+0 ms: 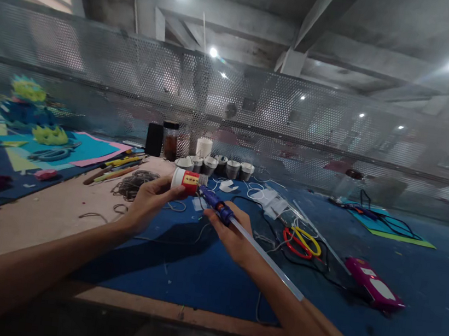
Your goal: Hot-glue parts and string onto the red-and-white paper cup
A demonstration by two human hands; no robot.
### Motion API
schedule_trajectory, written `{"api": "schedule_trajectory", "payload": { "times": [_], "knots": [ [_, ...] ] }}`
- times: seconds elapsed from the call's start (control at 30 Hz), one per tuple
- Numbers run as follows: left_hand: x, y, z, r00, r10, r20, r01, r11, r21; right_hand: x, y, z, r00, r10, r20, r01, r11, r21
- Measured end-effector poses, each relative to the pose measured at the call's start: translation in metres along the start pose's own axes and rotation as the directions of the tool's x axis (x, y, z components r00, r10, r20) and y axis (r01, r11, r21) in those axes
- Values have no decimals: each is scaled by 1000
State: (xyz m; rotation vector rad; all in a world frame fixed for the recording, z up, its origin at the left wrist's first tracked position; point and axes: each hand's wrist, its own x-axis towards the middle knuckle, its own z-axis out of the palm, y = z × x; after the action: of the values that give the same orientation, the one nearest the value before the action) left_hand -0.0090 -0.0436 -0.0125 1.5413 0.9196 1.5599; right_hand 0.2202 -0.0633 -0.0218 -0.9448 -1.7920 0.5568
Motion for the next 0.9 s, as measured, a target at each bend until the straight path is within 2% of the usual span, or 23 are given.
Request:
{"api": "schedule_trajectory", "payload": {
  "times": [0.33, 0.57, 0.9],
  "knots": [
    [0, -1, 0, 1000, 24, -7, -24, 999, 43, -2, 1, 1, 998, 57, 17, -57, 998, 12],
    [0, -1, -2, 1000, 21, -16, -20, 999, 41, -1, -10, 0, 999, 41, 12, -41, 999, -19],
    [1, 0, -1, 1000, 3, -26, -3, 1000, 3, 0, -12, 0, 1000, 25, 18, -24, 998, -52]
  ]
}}
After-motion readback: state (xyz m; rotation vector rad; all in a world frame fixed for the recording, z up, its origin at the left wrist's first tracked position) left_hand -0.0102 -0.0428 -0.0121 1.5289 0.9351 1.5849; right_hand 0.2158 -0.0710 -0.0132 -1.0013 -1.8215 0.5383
